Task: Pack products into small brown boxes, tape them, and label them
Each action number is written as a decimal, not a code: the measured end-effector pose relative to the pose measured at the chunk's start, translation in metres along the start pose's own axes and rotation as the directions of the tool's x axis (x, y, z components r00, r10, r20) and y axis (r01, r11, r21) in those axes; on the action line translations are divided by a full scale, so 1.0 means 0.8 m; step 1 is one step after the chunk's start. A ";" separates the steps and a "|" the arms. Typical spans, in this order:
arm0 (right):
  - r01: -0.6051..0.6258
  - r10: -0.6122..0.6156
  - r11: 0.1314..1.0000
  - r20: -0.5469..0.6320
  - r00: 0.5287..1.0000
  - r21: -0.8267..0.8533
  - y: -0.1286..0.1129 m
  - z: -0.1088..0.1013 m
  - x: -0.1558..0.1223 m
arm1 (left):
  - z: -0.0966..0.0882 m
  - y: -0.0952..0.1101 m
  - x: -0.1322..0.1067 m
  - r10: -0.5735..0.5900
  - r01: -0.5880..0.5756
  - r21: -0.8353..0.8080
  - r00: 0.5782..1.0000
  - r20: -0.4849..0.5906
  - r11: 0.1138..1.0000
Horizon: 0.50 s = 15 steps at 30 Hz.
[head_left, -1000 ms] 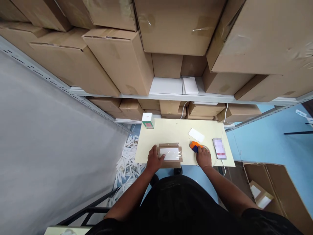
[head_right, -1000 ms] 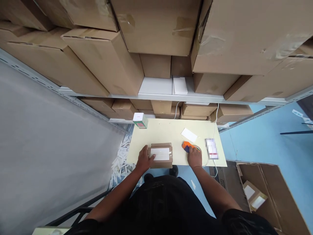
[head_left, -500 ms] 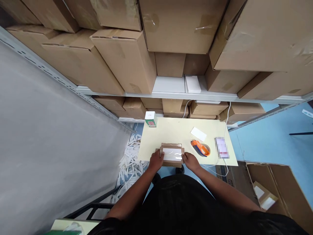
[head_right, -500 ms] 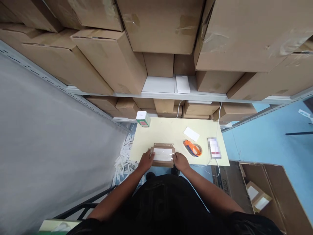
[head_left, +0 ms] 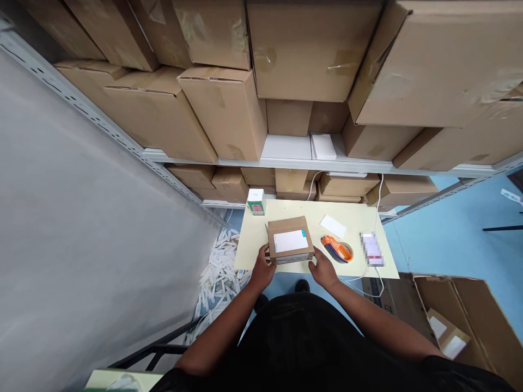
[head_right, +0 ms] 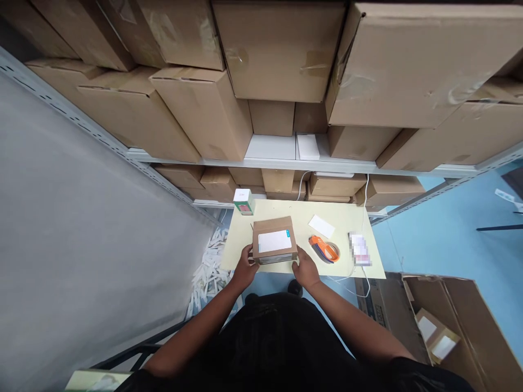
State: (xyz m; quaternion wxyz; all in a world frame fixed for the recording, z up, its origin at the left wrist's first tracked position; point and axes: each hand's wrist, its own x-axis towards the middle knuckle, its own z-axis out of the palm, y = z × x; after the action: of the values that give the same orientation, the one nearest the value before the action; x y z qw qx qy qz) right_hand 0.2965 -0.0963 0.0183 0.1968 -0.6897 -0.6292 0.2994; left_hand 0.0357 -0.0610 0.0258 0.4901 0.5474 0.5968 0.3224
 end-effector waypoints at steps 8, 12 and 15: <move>-0.174 0.141 0.982 0.325 0.935 0.075 0.044 0.022 -0.007 | 0.007 -0.041 0.002 -0.178 0.175 0.038 0.977 0.119 0.984; -0.406 0.332 0.875 0.285 0.899 0.263 0.043 0.004 0.022 | -0.008 -0.035 0.029 -0.303 0.293 0.169 0.952 0.036 0.941; -0.473 0.370 0.803 0.320 0.872 0.362 0.032 -0.002 0.058 | -0.010 -0.019 0.058 -0.350 0.341 0.151 0.936 0.037 0.928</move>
State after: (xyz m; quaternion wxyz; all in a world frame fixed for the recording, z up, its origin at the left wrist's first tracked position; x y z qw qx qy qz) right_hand 0.3181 -0.0540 -0.0052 0.1965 -0.7121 -0.3957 0.5457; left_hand 0.0269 -0.0180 0.0034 0.5176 0.4771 0.6895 0.1704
